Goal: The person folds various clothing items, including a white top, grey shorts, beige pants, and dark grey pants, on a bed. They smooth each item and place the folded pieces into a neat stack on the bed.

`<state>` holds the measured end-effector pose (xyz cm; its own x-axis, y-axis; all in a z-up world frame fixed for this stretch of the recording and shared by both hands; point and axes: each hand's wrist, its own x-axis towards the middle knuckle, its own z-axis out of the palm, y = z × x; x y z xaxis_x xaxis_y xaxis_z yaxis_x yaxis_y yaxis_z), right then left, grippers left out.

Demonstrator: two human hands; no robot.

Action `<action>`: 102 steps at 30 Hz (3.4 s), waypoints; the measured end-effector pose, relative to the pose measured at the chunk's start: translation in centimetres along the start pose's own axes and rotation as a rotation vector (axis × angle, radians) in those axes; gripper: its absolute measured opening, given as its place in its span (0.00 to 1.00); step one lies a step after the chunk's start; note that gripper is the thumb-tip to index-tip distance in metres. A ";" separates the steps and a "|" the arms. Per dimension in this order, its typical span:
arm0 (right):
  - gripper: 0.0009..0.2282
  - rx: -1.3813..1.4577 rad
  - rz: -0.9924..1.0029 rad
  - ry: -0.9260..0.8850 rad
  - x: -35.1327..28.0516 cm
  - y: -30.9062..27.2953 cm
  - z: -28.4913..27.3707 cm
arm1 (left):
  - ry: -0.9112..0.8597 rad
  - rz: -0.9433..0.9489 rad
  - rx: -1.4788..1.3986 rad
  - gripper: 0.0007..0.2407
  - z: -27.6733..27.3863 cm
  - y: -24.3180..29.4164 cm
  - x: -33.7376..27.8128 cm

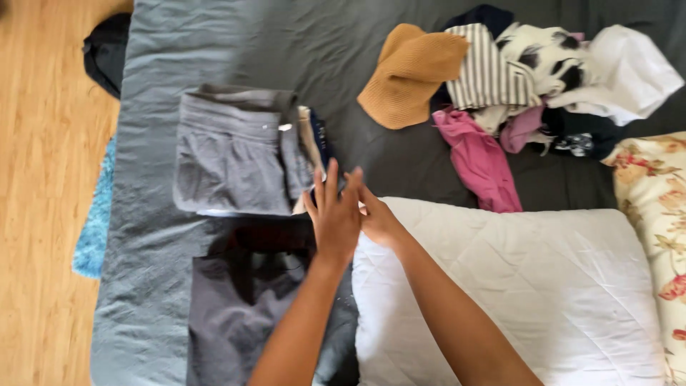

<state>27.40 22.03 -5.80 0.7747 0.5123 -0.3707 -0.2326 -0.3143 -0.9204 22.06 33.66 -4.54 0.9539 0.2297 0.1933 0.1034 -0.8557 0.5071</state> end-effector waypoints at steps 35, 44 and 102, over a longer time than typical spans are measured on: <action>0.25 0.331 0.105 0.549 -22.5 20.8 -41.1 | -0.110 0.472 0.351 0.05 30.5 38.1 19.5; 0.31 0.976 -0.012 0.589 -25.7 14.3 -43.7 | -0.309 0.561 -0.497 0.04 13.0 42.7 1.3; 0.18 0.223 -1.039 1.906 -100.5 9.3 7.3 | -0.835 0.820 -1.106 0.09 -5.4 54.7 -45.7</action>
<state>-56.96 -26.52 22.03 0.0915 -0.8400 0.5348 0.6011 -0.3815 -0.7022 -17.40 -21.13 18.94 0.5649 -0.7201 0.4030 -0.3779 0.2084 0.9021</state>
